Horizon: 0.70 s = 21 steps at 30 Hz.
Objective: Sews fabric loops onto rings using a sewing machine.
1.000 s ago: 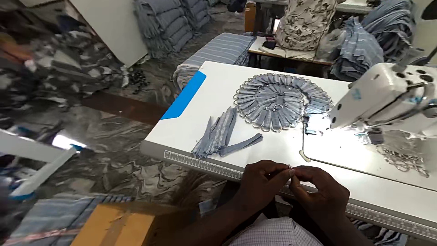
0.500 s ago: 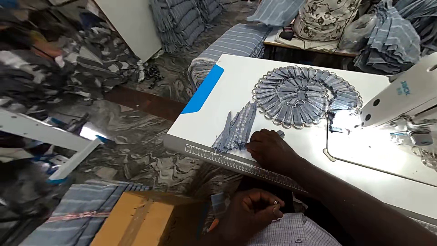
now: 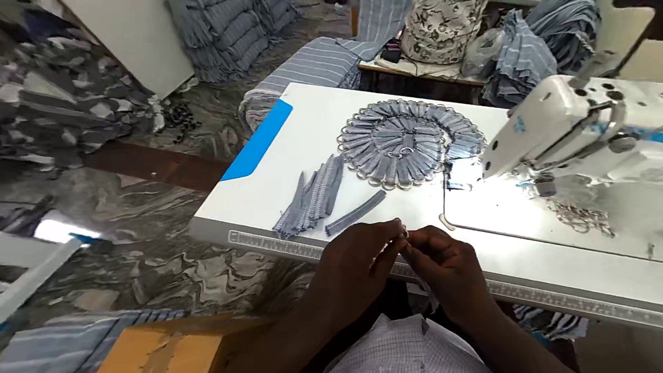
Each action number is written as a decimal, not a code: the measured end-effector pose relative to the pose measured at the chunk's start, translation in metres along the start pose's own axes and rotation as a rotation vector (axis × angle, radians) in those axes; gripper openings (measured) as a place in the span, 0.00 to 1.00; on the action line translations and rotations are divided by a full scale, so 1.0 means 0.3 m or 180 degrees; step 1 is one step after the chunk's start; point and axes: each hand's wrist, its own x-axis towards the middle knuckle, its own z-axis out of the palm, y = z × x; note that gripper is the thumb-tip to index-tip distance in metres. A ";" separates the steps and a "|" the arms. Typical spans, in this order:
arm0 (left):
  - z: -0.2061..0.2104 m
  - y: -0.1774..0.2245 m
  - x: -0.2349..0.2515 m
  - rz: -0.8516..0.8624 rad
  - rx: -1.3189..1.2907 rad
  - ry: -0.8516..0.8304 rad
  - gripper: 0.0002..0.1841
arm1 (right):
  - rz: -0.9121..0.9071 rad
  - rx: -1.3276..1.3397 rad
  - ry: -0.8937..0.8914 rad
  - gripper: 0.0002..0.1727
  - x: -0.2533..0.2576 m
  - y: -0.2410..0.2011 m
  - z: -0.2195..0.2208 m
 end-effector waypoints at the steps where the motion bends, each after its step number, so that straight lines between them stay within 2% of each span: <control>1: 0.016 0.012 0.009 -0.0142 -0.0252 -0.0124 0.19 | 0.0107 0.0319 -0.0073 0.09 -0.011 0.013 -0.024; 3: 0.040 0.035 0.022 -0.0463 -0.1033 -0.0341 0.26 | 0.0328 0.1273 -0.0331 0.10 -0.042 0.047 -0.065; 5: 0.072 0.049 0.032 -0.0760 -0.1657 -0.0262 0.16 | 0.0409 0.1979 -0.0459 0.11 -0.070 0.082 -0.085; 7: 0.091 0.057 0.045 -0.1078 -0.1864 -0.0240 0.05 | 0.0335 0.1799 -0.0221 0.13 -0.104 0.098 -0.090; 9: 0.101 0.067 0.067 -0.1456 -0.2145 -0.0228 0.04 | 0.0124 0.1156 -0.0017 0.15 -0.144 0.094 -0.098; 11: 0.108 0.077 0.091 -0.1648 -0.2170 -0.0389 0.05 | -0.0015 0.1059 -0.0080 0.10 -0.182 0.090 -0.121; 12: 0.118 0.081 0.100 -0.1645 -0.2057 -0.0478 0.07 | -0.0025 0.1251 -0.0237 0.09 -0.197 0.089 -0.138; 15: 0.136 0.077 0.117 -0.1388 -0.1500 -0.0790 0.15 | -0.0148 0.1824 -0.0942 0.19 -0.216 0.109 -0.193; 17: 0.130 0.083 0.133 -0.1255 -0.1285 -0.0909 0.12 | -0.0268 0.1531 -0.0679 0.18 -0.221 0.107 -0.201; 19: 0.113 0.108 0.142 -0.1155 -0.1400 -0.1112 0.08 | -0.0219 0.1045 -0.0040 0.08 -0.224 0.086 -0.187; 21: 0.106 0.136 0.141 -0.1090 -0.1519 -0.1232 0.08 | -0.0077 0.0693 0.0205 0.08 -0.213 0.060 -0.188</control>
